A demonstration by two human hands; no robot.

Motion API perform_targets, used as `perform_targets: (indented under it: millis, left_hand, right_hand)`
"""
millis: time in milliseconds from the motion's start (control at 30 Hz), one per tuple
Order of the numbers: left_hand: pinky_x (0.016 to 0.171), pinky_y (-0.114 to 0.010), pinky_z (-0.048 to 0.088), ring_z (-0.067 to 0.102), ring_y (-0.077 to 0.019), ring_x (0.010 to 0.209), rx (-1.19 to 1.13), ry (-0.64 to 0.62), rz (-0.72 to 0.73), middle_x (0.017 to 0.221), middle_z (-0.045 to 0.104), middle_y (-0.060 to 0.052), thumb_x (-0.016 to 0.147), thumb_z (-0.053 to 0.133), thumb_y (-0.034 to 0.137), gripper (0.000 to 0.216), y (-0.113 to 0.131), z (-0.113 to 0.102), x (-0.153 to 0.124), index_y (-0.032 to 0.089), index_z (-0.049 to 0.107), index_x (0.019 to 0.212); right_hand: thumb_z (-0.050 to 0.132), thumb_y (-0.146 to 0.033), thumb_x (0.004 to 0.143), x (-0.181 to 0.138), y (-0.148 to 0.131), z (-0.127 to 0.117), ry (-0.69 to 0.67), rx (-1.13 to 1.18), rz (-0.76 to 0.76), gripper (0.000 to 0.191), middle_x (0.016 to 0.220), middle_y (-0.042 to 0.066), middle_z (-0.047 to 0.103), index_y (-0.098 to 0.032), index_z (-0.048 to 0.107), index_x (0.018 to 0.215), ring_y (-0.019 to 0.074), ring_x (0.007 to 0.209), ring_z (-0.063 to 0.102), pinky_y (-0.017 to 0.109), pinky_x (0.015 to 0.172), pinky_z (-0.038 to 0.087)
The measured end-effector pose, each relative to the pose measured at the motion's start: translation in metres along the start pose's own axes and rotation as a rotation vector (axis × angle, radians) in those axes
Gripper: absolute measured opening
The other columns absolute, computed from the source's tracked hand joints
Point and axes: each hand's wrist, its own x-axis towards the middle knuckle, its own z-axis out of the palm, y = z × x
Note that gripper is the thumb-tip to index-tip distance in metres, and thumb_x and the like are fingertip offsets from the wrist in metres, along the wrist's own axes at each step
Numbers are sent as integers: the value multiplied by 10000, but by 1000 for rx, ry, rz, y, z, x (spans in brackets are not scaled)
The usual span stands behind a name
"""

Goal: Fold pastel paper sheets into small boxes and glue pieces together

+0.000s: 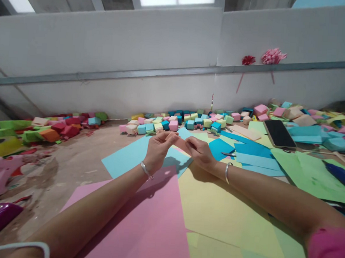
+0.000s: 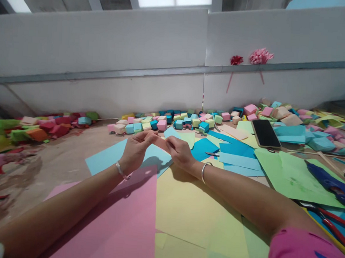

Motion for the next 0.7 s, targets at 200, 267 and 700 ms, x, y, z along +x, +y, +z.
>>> perform_targets:
  millis: [200, 267, 700]
  left_hand:
    - [744, -283, 468, 601, -160, 761, 152, 60, 87, 771, 697, -25, 669, 791, 326, 223, -7, -6, 4, 173, 721, 816]
    - [740, -288, 471, 607, -168, 773, 181, 66, 94, 799, 704, -38, 700, 755, 340, 201, -11, -8, 6, 173, 722, 806]
    - [566, -240, 408, 554, -148, 629, 373, -239, 4, 652, 662, -20, 712, 664, 325, 160, -14, -15, 10, 181, 708, 659]
  right_hand:
    - [410, -207, 880, 3, 10, -2, 11, -148, -78, 182, 692, -1, 528, -200, 549, 762, 145, 651, 475, 260, 619, 340]
    - [420, -221, 894, 4, 12, -4, 13, -170, -89, 188, 731, 17, 576, -201, 585, 804, 155, 682, 506, 266, 638, 354]
    - [523, -136, 752, 9, 24, -7, -11, -40, 21, 184, 753, 28, 636, -186, 699, 733, 160, 726, 573, 280, 662, 429]
